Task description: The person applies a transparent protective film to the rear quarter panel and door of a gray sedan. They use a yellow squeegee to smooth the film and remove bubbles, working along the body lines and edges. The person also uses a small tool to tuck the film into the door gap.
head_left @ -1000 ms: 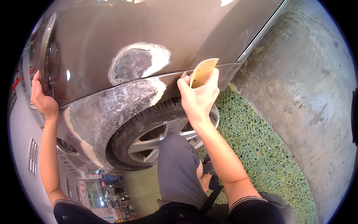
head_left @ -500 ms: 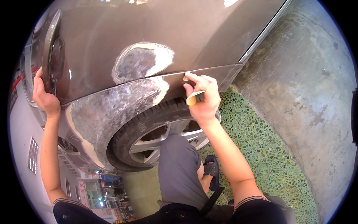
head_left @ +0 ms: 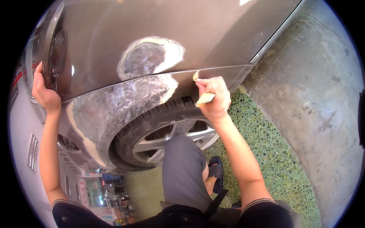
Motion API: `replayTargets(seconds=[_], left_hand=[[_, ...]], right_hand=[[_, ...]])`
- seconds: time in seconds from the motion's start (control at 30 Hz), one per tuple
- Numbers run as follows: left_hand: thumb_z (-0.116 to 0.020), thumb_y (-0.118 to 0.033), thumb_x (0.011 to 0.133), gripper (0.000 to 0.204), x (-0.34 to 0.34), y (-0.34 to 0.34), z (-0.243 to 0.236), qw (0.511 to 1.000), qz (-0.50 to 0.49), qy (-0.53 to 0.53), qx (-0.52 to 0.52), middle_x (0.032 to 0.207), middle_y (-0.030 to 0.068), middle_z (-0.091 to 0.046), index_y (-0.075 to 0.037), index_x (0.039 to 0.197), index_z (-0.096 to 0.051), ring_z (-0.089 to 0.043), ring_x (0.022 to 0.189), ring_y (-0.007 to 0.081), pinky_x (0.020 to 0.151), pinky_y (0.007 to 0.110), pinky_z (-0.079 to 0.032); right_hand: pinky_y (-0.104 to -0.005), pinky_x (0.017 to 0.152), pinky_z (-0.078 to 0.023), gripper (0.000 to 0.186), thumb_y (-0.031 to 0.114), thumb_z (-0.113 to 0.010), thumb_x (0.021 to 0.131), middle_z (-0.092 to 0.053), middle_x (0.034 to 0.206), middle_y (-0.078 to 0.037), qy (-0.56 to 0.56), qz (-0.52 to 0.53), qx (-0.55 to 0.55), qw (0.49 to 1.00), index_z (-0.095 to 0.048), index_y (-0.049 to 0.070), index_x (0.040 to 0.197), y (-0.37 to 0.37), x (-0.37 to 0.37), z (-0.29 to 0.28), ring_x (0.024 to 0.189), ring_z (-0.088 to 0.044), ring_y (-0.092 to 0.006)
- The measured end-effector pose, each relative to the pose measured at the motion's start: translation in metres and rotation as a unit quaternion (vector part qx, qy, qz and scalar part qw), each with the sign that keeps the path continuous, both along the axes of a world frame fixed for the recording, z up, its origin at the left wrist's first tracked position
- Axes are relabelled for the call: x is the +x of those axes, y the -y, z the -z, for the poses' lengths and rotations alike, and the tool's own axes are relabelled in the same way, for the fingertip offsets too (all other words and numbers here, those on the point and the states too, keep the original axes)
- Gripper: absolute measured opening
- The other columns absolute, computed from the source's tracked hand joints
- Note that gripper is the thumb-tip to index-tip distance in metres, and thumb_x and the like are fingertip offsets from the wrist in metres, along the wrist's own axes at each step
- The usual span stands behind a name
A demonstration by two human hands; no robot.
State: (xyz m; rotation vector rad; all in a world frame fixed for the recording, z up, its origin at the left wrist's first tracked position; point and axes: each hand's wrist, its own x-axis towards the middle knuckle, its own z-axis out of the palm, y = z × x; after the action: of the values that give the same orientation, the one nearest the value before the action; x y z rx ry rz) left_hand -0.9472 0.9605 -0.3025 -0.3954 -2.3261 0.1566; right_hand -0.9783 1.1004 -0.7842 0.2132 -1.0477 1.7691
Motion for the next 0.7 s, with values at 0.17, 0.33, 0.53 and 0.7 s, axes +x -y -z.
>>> replayTargets(seconds=[0.17,0.33,0.53,0.7], left_hand=[[-0.030,-0.024,0.112,0.053,0.001,-0.001,-0.001,1.000,-0.001,0.001,-0.010,0.125,0.0111,-0.069,0.009,0.140,-0.060,-0.065,0.107,0.0182,0.097,0.031,-0.050],[-0.031,-0.022,0.111,0.051,-0.001,-0.003,0.001,1.000,0.014,-0.003,-0.002,0.121,0.0102,-0.070,0.008,0.137,-0.063,-0.065,0.104,0.0170,0.095,0.030,-0.050],[-0.032,-0.022,0.111,0.050,-0.003,-0.005,0.004,1.000,0.024,-0.001,0.000,0.122,0.0105,-0.071,0.008,0.137,-0.063,-0.066,0.105,0.0175,0.095,0.030,-0.051],[-0.031,-0.022,0.113,0.050,0.003,0.000,-0.002,1.000,0.001,-0.011,-0.009,0.123,0.0102,-0.071,0.008,0.138,-0.063,-0.066,0.104,0.0178,0.094,0.031,-0.051]], right_hand=[[-0.0363,0.056,-0.051,0.040,-0.014,-0.082,0.072,-0.068,0.084,-0.008,0.001,-0.045,0.009,0.999,-0.058,0.003,0.100,0.000,0.015,0.001,0.066,-0.063,-0.0274],[-0.0367,0.055,-0.052,0.039,-0.015,-0.080,0.071,-0.064,0.078,-0.007,-0.009,-0.062,0.016,0.998,-0.054,0.005,0.092,-0.001,0.024,0.003,0.065,-0.063,-0.0266],[-0.0340,0.057,-0.053,0.029,-0.001,-0.081,0.085,-0.065,0.081,-0.005,-0.064,-0.045,0.047,0.996,-0.053,0.006,0.087,-0.018,0.038,0.026,0.065,-0.064,-0.0238],[-0.0296,0.072,-0.056,0.020,0.006,-0.075,0.099,-0.069,0.101,-0.007,0.218,0.074,-0.190,0.954,-0.057,0.005,0.107,-0.075,-0.002,0.046,0.082,-0.068,-0.0170]])
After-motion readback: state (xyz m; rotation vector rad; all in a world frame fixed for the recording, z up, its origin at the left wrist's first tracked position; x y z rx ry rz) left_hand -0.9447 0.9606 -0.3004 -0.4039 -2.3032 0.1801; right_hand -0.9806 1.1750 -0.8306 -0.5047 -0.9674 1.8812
